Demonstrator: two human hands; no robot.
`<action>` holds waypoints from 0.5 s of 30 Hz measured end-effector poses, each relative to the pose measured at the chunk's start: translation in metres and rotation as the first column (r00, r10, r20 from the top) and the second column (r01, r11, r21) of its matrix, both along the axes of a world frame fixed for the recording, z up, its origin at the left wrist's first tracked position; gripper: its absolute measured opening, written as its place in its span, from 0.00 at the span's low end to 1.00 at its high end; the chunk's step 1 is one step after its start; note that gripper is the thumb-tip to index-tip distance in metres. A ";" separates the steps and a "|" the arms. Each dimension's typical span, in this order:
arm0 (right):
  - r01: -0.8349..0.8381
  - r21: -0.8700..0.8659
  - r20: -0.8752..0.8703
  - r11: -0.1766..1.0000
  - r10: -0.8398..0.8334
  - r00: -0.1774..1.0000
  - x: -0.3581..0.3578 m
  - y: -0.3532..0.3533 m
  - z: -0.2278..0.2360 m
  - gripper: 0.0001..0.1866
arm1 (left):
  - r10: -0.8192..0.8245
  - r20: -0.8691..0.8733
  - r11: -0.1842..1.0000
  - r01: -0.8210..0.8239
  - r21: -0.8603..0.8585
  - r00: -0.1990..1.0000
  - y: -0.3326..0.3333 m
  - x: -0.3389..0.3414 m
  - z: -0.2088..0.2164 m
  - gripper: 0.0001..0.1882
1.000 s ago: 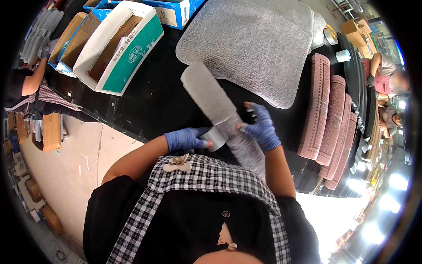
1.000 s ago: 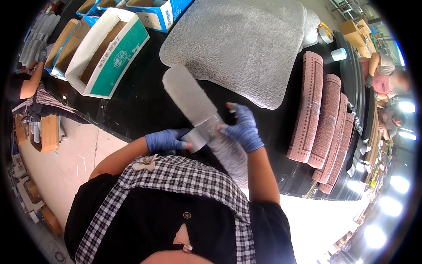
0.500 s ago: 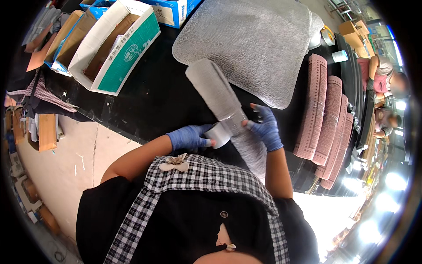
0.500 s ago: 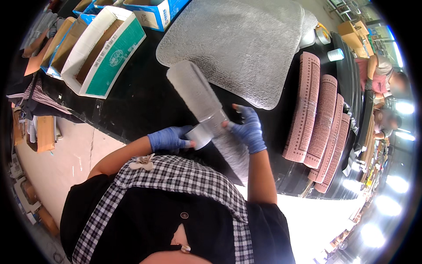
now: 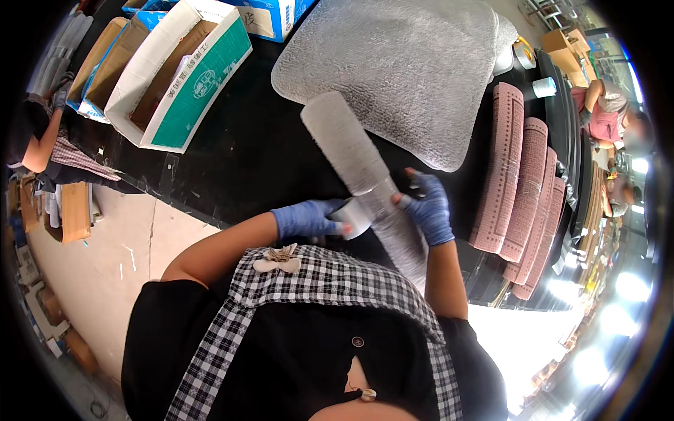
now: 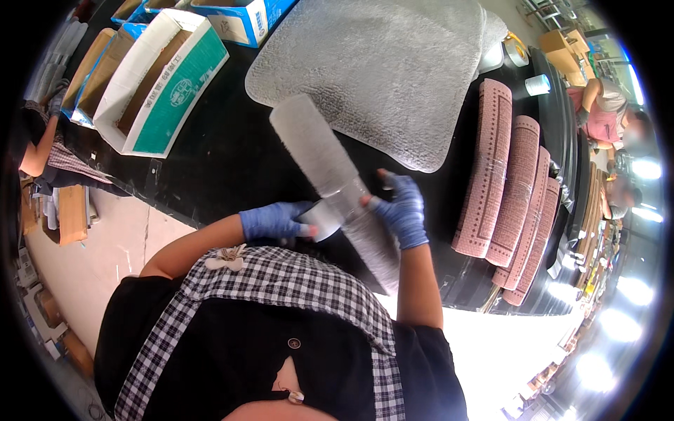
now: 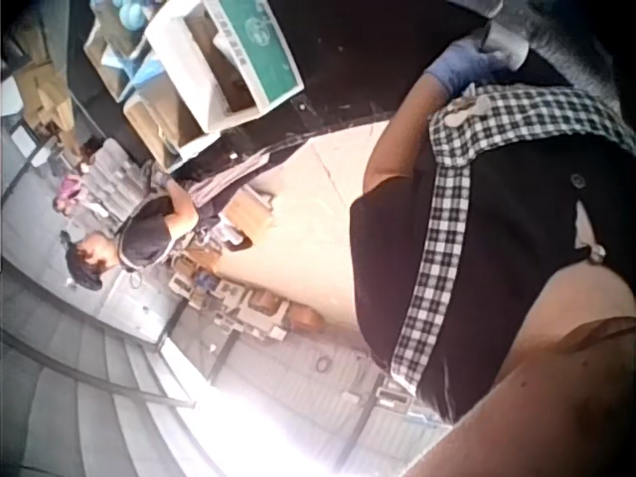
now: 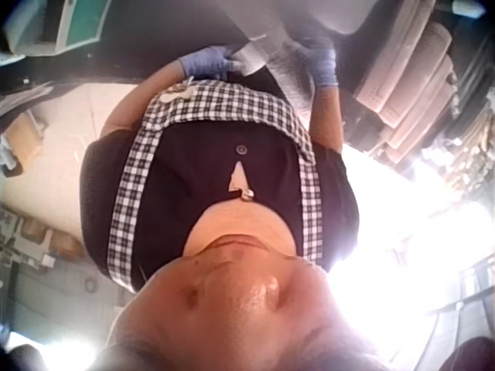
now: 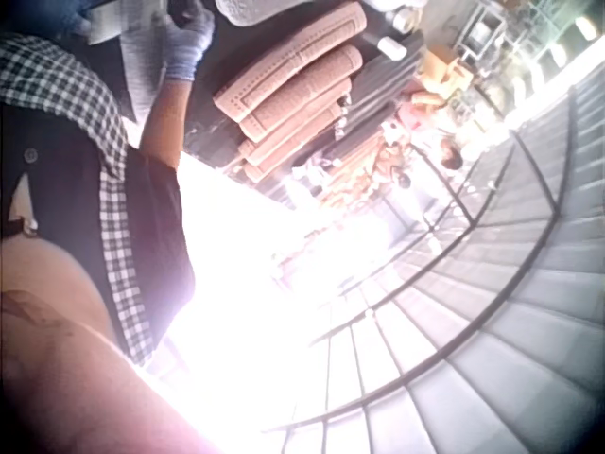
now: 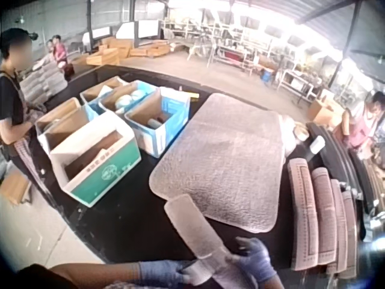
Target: The person rolls rectangular mats by hand and secures each one with tape before placing it into a stack.
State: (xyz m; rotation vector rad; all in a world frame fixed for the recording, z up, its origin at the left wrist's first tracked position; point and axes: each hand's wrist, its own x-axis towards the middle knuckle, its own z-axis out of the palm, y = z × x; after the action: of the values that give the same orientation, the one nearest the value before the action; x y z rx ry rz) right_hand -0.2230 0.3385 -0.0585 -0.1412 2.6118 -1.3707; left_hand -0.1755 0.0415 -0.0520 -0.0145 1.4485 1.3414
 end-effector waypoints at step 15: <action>0.062 0.576 -0.254 0.815 0.106 0.962 0.006 -0.036 0.002 0.56 | 0.509 0.026 0.716 -0.440 0.542 0.861 0.048 -0.007 -0.062 0.34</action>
State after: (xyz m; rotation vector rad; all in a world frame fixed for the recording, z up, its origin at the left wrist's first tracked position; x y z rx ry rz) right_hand -0.2172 0.3027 -0.0570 -0.2864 3.1136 -0.5085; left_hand -0.1828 0.0893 -0.1139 0.0650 1.1589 2.1859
